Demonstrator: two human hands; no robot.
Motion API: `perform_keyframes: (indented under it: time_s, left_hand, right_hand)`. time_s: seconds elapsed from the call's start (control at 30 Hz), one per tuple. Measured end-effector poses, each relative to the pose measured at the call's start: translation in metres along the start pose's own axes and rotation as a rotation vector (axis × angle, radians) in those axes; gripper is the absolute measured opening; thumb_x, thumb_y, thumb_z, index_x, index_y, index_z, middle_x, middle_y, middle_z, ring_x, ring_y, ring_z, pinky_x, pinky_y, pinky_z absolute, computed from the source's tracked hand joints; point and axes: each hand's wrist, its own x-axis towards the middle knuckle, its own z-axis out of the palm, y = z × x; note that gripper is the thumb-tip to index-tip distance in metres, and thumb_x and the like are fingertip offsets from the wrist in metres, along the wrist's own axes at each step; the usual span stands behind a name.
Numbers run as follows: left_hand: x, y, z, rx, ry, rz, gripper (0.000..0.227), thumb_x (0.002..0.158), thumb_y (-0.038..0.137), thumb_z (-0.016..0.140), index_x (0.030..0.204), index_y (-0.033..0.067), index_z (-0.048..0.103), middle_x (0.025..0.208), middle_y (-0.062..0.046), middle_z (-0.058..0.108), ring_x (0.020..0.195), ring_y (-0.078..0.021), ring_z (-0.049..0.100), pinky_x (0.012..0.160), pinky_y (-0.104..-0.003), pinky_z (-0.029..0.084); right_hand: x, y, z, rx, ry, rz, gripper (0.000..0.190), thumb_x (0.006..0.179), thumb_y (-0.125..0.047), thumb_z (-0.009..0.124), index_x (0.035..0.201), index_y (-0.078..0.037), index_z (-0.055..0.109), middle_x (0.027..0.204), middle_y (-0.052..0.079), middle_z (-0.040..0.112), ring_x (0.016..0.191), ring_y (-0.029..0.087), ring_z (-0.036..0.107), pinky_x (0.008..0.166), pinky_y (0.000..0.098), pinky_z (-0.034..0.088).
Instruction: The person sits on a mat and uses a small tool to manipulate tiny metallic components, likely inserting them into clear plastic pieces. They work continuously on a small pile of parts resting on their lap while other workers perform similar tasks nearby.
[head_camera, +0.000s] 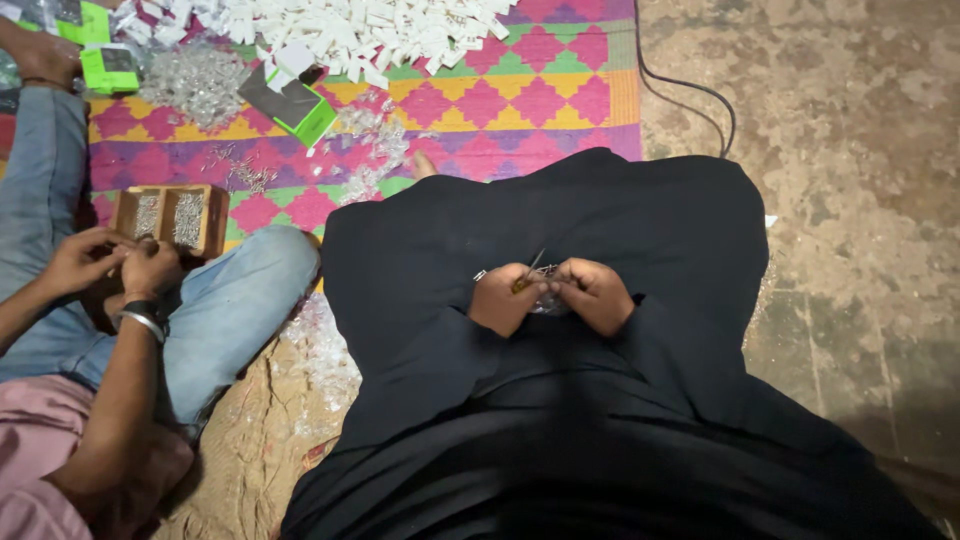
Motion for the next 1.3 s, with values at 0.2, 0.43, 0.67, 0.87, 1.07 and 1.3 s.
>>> perform_keyframes:
  time_s: [0.2,0.43,0.67,0.87,1.07,1.3]
  left_hand:
    - [-0.002,0.003,-0.002,0.167,-0.038,0.065,0.013,0.085,0.01,0.073,0.095,0.001,0.072,0.078,-0.006,0.074,0.07,-0.0109,0.069,0.064,-0.028,0.056]
    - [0.001,0.008,-0.004,-0.087,0.013,-0.105,0.011,0.089,0.011,0.071,0.093,0.0018,0.072,0.078,-0.005,0.073,0.068,-0.0095,0.066,0.062,-0.027,0.054]
    - [-0.01,0.018,0.006,0.292,0.005,0.266,0.01,0.084,0.01,0.071,0.093,0.0042,0.072,0.089,-0.011,0.073,0.08,-0.023,0.071,0.069,-0.035,0.056]
    - [-0.012,0.026,0.011,0.445,0.118,0.242,0.015,0.083,0.018,0.073,0.093,0.0074,0.07,0.093,-0.013,0.072,0.082,-0.0297,0.071,0.071,-0.04,0.057]
    - [-0.014,0.038,0.011,0.403,0.151,0.177,0.027,0.082,0.022,0.075,0.104,0.0093,0.065,0.092,-0.012,0.072,0.083,-0.0295,0.073,0.071,-0.041,0.057]
    - [-0.028,0.063,0.005,0.546,0.045,0.241,0.017,0.095,0.019,0.062,0.111,0.0161,0.066,0.092,-0.012,0.07,0.09,-0.0339,0.069,0.075,-0.045,0.054]
  right_hand:
    - [-0.003,-0.01,0.003,0.125,0.013,0.062,0.005,0.096,-0.008,0.066,0.098,-0.004,0.068,0.078,-0.005,0.064,0.067,0.002,0.054,0.059,0.0209,0.046]
    - [0.001,-0.008,0.005,0.073,-0.004,0.15,0.015,0.094,-0.009,0.066,0.108,-0.005,0.071,0.082,-0.005,0.068,0.07,0.002,0.059,0.063,0.0202,0.05]
    - [0.001,0.02,0.002,0.231,-0.177,0.002,0.009,0.102,-0.007,0.059,0.104,0.0,0.065,0.093,0.0,0.065,0.082,0.005,0.059,0.073,0.0219,0.051]
    - [0.003,0.026,0.001,0.304,-0.15,0.174,0.011,0.099,-0.008,0.057,0.101,-0.001,0.066,0.086,0.002,0.069,0.075,0.006,0.063,0.068,0.0233,0.054]
    - [0.005,0.03,0.0,0.165,0.024,0.124,0.011,0.098,-0.006,0.06,0.097,0.001,0.07,0.078,0.002,0.068,0.068,0.008,0.062,0.063,0.0243,0.052]
    - [0.009,0.026,-0.006,0.459,0.199,0.237,0.016,0.102,-0.014,0.059,0.103,-0.002,0.069,0.08,0.002,0.068,0.07,0.008,0.061,0.067,0.0227,0.049]
